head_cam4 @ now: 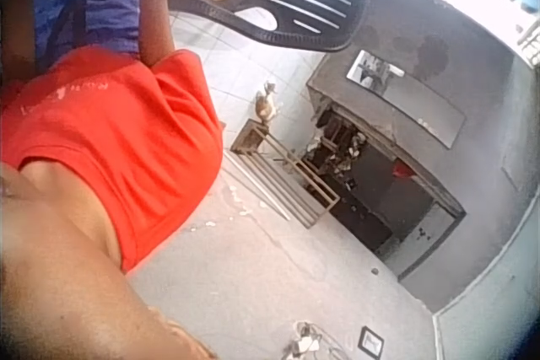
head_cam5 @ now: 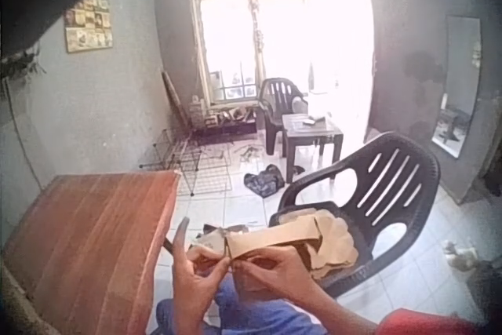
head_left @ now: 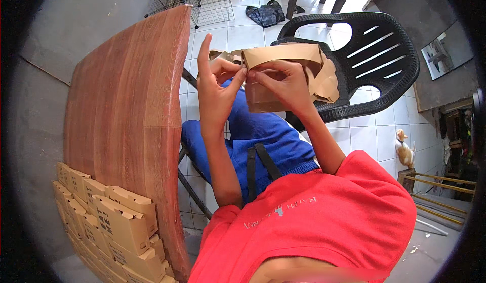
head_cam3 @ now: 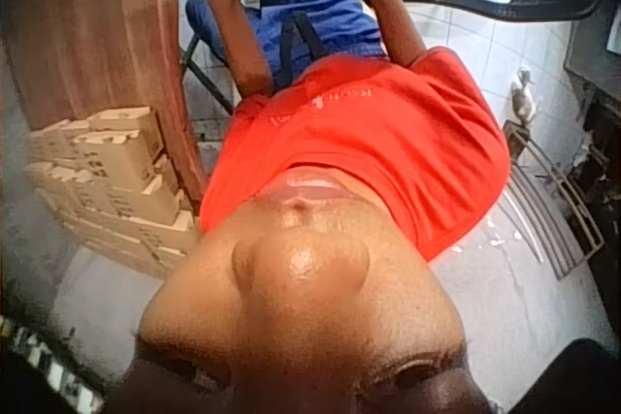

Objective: Folding cardboard takeaway food boxes into their final shape and stacking them on a table.

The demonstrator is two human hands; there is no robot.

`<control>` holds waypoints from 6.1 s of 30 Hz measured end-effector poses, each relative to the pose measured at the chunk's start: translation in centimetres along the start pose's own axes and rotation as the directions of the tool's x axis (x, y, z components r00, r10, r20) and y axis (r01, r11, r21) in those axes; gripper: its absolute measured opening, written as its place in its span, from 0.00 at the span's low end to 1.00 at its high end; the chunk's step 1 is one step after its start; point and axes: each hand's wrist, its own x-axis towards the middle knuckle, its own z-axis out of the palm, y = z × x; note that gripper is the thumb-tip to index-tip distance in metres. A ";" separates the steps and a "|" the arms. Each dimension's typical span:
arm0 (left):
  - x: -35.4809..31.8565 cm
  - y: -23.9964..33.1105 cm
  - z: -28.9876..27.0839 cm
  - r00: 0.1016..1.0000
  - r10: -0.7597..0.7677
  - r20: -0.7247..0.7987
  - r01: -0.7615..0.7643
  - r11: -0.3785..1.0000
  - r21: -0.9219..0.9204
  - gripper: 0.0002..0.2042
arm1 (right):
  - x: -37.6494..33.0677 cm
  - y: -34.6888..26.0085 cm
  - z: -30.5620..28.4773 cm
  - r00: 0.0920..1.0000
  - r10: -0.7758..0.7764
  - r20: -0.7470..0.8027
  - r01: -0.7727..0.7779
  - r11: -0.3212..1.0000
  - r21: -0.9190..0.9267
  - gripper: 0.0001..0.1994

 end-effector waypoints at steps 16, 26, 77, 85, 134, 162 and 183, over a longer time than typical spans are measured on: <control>0.1 -1.4 -1.7 0.997 -0.020 0.072 0.033 0.982 -0.187 0.47 | -0.5 -1.6 1.8 0.995 0.090 -0.034 -0.095 0.969 -0.226 0.13; 0.2 -1.6 -0.2 0.994 0.011 -0.105 -0.037 0.966 -0.255 0.44 | 0.6 0.4 2.6 0.983 -0.179 -0.046 0.161 0.951 -0.263 0.12; 0.3 -1.0 0.3 1.000 -0.011 -0.001 0.011 0.982 -0.190 0.46 | 1.7 -1.2 0.1 0.915 -0.403 0.017 0.395 0.889 -0.231 0.06; 0.1 -0.6 0.3 0.999 -0.010 -0.037 0.002 0.980 -0.199 0.46 | 1.7 -1.6 -0.2 0.925 -0.378 0.035 0.373 0.886 -0.274 0.07; -0.1 -0.4 2.6 0.951 -0.006 -0.308 -0.050 0.983 -0.176 0.43 | 0.2 0.2 3.0 0.911 -0.266 -0.314 0.212 0.957 -0.196 0.05; -0.1 -0.3 2.2 0.956 0.036 -0.290 -0.115 0.959 -0.261 0.49 | 0.1 -1.4 2.5 0.943 -0.188 -0.274 0.151 0.977 -0.151 0.06; -0.4 0.6 2.3 0.962 0.034 -0.272 -0.096 0.971 -0.218 0.47 | 0.3 -1.6 1.1 0.991 -0.002 -0.130 0.053 0.920 0.388 0.09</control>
